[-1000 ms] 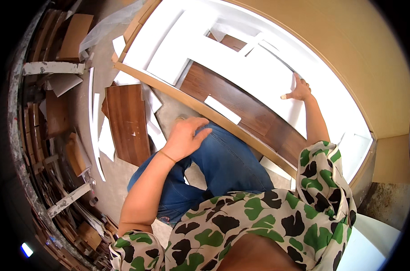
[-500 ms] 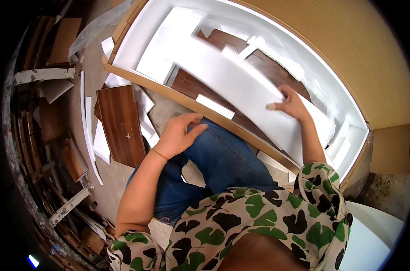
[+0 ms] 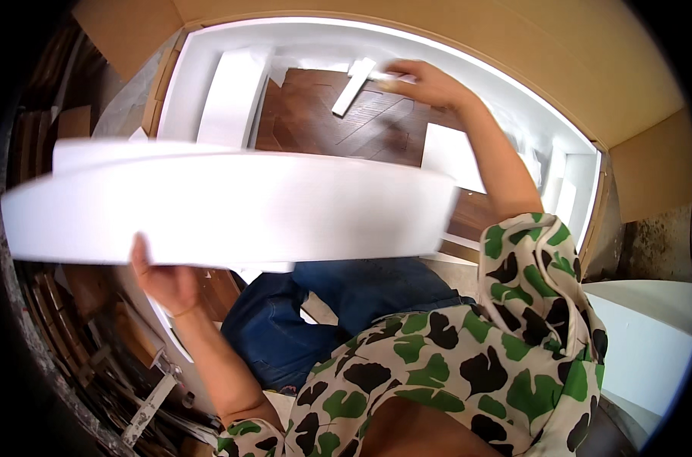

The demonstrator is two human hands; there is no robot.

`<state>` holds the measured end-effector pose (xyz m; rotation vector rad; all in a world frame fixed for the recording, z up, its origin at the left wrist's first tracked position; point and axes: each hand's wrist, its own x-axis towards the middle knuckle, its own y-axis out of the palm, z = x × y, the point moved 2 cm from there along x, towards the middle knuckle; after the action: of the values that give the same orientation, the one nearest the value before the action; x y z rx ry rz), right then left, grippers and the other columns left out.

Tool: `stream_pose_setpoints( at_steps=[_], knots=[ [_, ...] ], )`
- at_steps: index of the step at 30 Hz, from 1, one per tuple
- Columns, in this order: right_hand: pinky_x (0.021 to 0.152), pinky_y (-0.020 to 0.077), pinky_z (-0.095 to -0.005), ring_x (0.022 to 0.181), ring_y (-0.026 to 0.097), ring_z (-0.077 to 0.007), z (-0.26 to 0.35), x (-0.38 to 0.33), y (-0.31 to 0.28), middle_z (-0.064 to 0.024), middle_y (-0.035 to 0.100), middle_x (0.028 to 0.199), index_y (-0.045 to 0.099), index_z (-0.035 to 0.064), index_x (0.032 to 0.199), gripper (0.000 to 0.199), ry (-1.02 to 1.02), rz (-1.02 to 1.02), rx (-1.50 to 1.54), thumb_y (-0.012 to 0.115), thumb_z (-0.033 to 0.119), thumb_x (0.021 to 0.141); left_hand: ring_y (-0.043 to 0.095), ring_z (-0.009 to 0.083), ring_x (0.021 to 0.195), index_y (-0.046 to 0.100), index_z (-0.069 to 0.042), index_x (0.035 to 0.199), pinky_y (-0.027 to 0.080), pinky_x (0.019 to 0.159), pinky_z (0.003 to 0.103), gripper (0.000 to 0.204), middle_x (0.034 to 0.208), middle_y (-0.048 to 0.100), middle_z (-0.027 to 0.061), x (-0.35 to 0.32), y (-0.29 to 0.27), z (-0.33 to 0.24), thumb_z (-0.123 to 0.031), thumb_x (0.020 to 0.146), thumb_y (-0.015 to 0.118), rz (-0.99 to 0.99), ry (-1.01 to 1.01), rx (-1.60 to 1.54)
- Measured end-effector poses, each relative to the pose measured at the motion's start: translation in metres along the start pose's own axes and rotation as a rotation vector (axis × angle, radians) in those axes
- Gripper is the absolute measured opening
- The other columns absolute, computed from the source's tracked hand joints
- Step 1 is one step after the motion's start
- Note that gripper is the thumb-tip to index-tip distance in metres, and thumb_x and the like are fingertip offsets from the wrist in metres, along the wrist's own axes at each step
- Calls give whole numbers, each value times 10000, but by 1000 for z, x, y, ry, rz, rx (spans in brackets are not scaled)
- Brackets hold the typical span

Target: The person unpacks wooden panels and foam pieces from a large cardboard box, then removes a plastic covering from a cabinet door with glass panels.

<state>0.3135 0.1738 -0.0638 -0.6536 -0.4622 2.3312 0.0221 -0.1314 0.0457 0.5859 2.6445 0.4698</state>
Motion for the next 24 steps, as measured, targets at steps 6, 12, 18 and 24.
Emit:
stream_pose_setpoints(
  at_steps=[6, 12, 18, 24],
  knots=[
    [978, 339, -457, 1205, 360, -363, -237, -88, 18, -164, 394, 1304, 238, 137, 1363, 1079, 308, 131, -947, 819, 331, 474, 543, 222, 972, 556, 24, 1029, 439, 869, 341, 329, 1041, 579, 103, 24, -112, -73, -196, 785, 570, -173, 111, 152],
    [873, 420, -418, 1035, 474, -345, -202, -129, 26, -163, 541, 1035, 519, 66, 1121, 716, 170, 183, -912, 811, 246, 493, 544, 224, 985, 566, 17, 1022, 439, 879, 350, 312, 1053, 583, 99, 24, -127, -69, -192, 791, 573, -127, -17, 144],
    [729, 452, -247, 828, 538, -91, -38, -45, -39, -29, 607, 940, 571, 9, 1119, 374, -93, -377, 129, 642, 206, 809, 519, 253, 1042, 500, 30, 1135, 404, 929, 395, 400, 1111, 561, 119, 25, -106, -55, -151, 788, 585, 46, -22, 65],
    [838, 461, -367, 989, 530, -199, 185, -10, 10, -136, 567, 1014, 485, 22, 1165, 312, -210, -103, 633, 493, 188, 900, 503, 281, 1066, 466, 11, 1188, 395, 938, 426, 496, 1137, 544, 129, 23, -80, -38, -200, 763, 611, 240, -2, -92]
  ],
)
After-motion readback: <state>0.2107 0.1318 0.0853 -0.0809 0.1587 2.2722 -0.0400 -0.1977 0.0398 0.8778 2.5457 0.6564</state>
